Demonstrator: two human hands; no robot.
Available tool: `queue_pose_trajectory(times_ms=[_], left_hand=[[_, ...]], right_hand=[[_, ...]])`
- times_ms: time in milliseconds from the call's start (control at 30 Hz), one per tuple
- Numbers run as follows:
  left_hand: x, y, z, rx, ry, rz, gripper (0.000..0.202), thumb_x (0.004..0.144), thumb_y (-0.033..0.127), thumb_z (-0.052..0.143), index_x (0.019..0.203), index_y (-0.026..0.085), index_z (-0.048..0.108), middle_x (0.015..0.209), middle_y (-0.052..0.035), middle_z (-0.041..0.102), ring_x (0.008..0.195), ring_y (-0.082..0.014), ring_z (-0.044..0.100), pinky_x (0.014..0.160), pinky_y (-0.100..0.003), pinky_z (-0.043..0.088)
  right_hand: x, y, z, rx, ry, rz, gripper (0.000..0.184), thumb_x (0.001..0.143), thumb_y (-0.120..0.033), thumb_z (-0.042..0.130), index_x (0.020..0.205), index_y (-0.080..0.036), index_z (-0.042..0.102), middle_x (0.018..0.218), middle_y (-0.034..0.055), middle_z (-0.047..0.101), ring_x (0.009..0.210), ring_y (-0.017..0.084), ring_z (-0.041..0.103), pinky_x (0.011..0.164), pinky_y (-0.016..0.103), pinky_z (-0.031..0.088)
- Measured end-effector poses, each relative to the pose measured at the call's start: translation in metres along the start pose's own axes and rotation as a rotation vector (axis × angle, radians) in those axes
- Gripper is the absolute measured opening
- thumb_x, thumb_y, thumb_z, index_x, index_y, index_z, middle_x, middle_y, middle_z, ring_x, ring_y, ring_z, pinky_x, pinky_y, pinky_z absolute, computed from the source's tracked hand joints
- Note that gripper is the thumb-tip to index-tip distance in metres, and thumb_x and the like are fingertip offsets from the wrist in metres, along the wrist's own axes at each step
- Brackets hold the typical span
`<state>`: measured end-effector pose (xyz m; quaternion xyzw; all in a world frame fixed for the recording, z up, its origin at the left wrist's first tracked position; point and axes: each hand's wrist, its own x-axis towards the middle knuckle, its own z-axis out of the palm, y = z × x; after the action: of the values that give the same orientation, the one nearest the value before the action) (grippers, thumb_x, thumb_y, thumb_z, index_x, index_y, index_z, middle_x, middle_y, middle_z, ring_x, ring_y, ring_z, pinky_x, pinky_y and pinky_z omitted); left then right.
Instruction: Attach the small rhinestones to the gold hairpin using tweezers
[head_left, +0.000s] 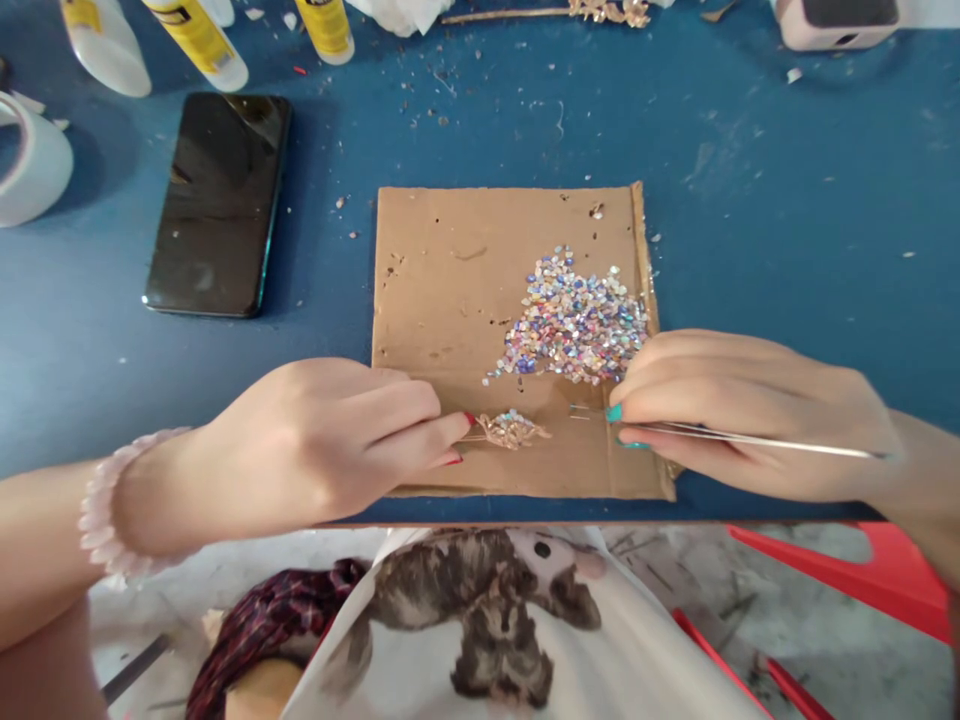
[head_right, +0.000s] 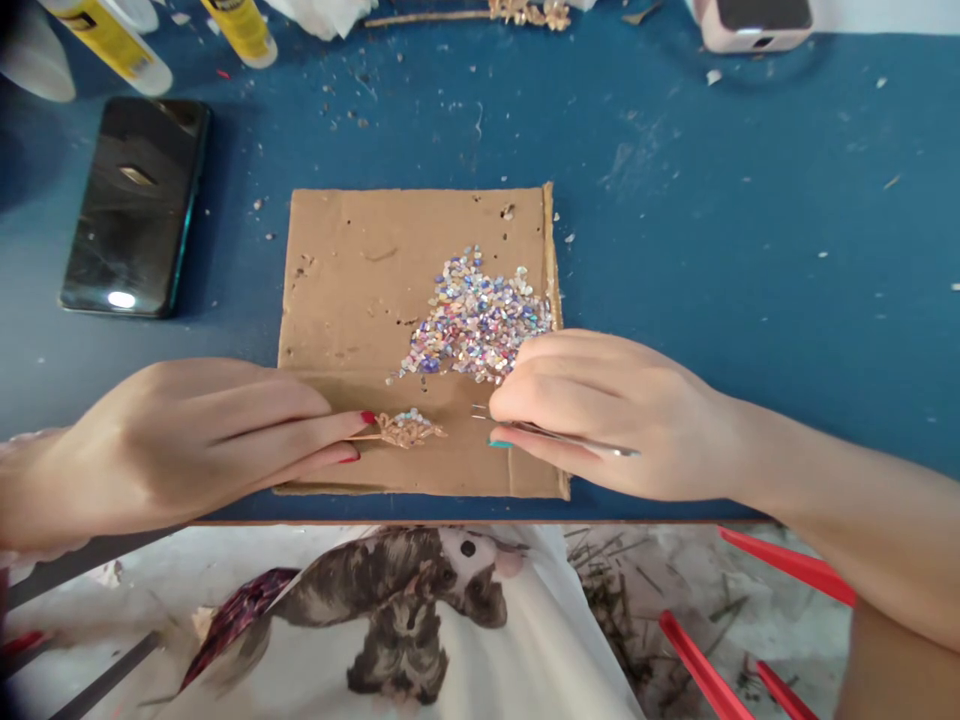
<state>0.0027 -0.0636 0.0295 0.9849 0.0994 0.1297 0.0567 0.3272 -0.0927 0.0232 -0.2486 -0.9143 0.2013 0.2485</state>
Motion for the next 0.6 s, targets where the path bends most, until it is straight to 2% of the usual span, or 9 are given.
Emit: queue_pose_trajectory(times_ms=[133, 400, 600], left_hand=[[0.0001, 0.0001, 0.0016, -0.002, 0.005, -0.002, 0.021, 0.106, 0.027, 0.057, 0.114, 0.010, 0.064, 0.077, 0.0003, 0.065, 0.065, -0.0161, 0.062, 0.056, -0.032, 0.043], [-0.0008, -0.0001, -0.0012, 0.012, -0.013, 0.015, 0.015, 0.107, 0.021, 0.053, 0.113, 0.011, 0.063, 0.078, 0.0001, 0.067, 0.064, -0.0165, 0.062, 0.055, -0.033, 0.043], [0.0017, -0.0047, -0.0032, 0.008, -0.034, 0.030, 0.017, 0.108, 0.016, 0.047, 0.112, 0.011, 0.063, 0.080, -0.0017, 0.069, 0.065, -0.0156, 0.062, 0.055, -0.030, 0.042]], right_hand=[[-0.0018, 0.0011, 0.0000, -0.017, 0.007, -0.004, 0.007, 0.096, -0.012, 0.060, 0.102, -0.017, 0.062, 0.086, 0.0042, 0.071, 0.085, 0.016, 0.069, 0.081, 0.030, 0.059], [-0.0015, 0.0006, 0.0001, -0.008, 0.017, 0.001, 0.010, 0.096, -0.010, 0.060, 0.101, -0.018, 0.062, 0.085, 0.0033, 0.071, 0.083, 0.015, 0.069, 0.081, 0.029, 0.059], [-0.0011, 0.0010, -0.0020, -0.014, -0.006, -0.011, 0.010, 0.094, -0.008, 0.062, 0.101, -0.015, 0.063, 0.086, 0.0039, 0.072, 0.089, 0.015, 0.068, 0.088, 0.028, 0.059]])
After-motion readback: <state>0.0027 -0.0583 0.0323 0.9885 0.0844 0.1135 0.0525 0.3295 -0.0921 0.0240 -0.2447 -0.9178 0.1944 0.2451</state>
